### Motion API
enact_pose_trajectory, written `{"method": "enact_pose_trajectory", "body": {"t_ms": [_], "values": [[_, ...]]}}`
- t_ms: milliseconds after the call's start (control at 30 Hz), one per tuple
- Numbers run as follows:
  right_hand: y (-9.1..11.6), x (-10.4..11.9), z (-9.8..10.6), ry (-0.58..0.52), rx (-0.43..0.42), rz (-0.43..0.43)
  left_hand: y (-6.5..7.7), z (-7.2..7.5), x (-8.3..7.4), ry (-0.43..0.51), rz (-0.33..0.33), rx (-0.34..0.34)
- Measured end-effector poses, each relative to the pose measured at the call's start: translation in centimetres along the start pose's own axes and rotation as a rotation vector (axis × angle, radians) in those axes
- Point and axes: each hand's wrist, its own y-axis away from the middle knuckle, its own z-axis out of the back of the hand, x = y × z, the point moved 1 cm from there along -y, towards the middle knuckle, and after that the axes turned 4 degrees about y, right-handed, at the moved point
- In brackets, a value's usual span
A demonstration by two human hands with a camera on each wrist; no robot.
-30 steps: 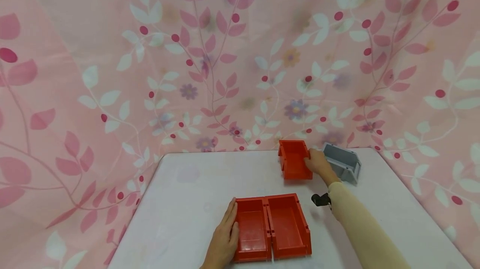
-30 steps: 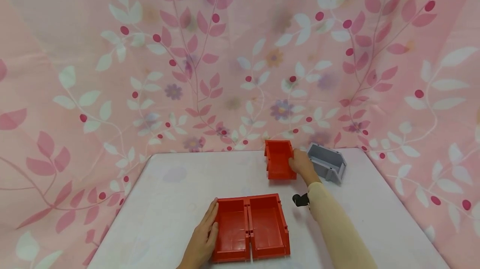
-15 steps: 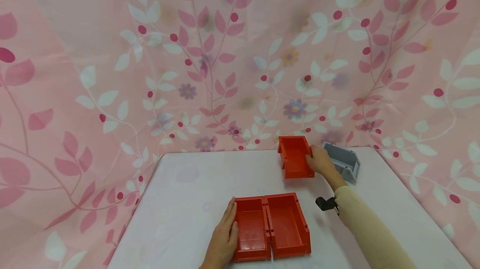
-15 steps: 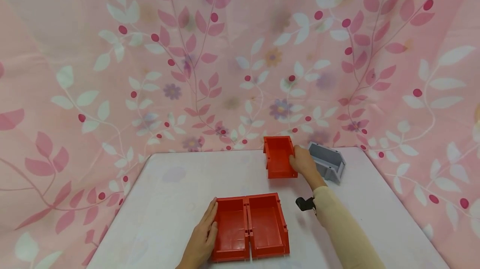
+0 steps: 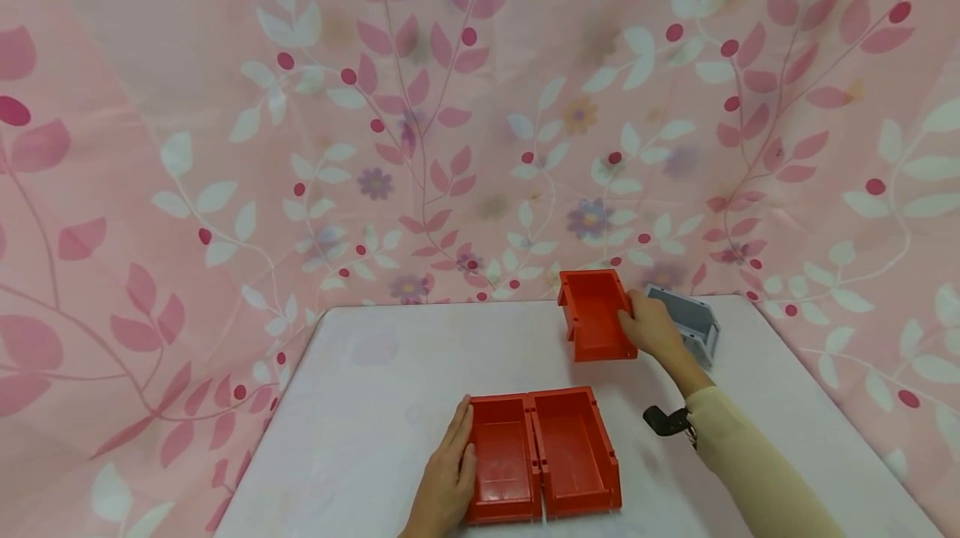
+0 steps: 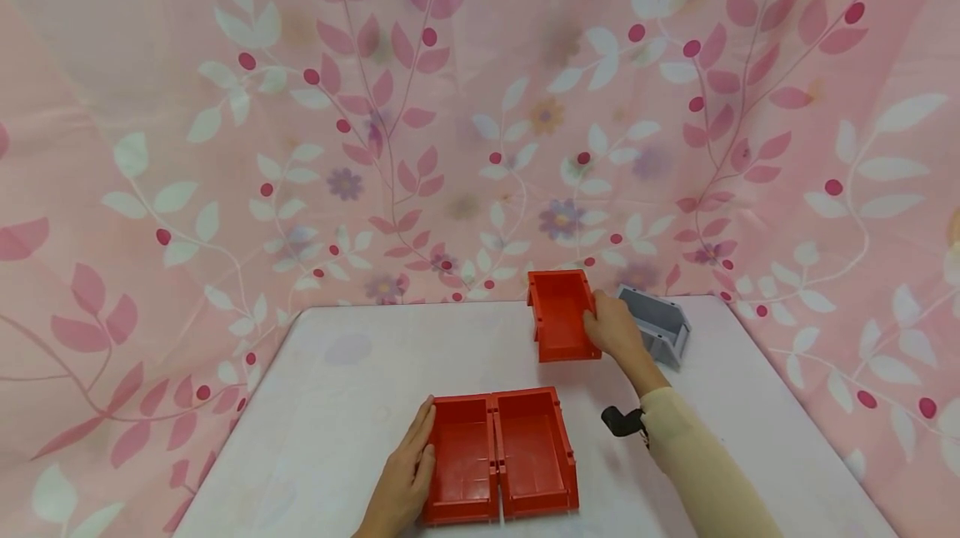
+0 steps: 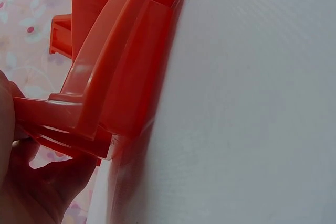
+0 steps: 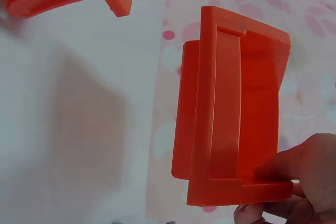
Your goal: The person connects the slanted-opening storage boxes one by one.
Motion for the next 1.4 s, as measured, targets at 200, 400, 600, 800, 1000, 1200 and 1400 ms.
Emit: {"method": "enact_pose_trajectory", "body": {"t_ms": [200, 400, 600, 800, 1000, 1200, 1400], "values": [[0.8, 0.3, 0.8, 0.021, -0.025, 0.007, 0.0, -0.1, 0.2, -0.021, -0.028, -0.017], [1.9, 0.4, 1.4, 0.019, -0.040, 0.014, 0.0, -0.2, 0.3, -0.025, -0.042, -0.027], [3.2, 0.5, 2.0, -0.004, -0.041, 0.023, 0.0, -0.3, 0.3, -0.019, -0.026, -0.017], [4.3, 0.7, 2.4, -0.006, -0.040, 0.030, 0.0, -0.2, 0.1, -0.010, -0.024, -0.019], [5.2, 0.6, 2.5, -0.005, -0.056, 0.046, 0.0, -0.2, 0.1, -0.003, 0.002, -0.004], [6.1, 0.5, 2.7, -0.004, -0.047, 0.047, 0.0, 0.0, 0.1, -0.007, 0.007, 0.000], [6.9, 0.5, 2.7, -0.036, -0.022, 0.048, 0.0, 0.2, 0.2, -0.005, -0.008, -0.002]]}}
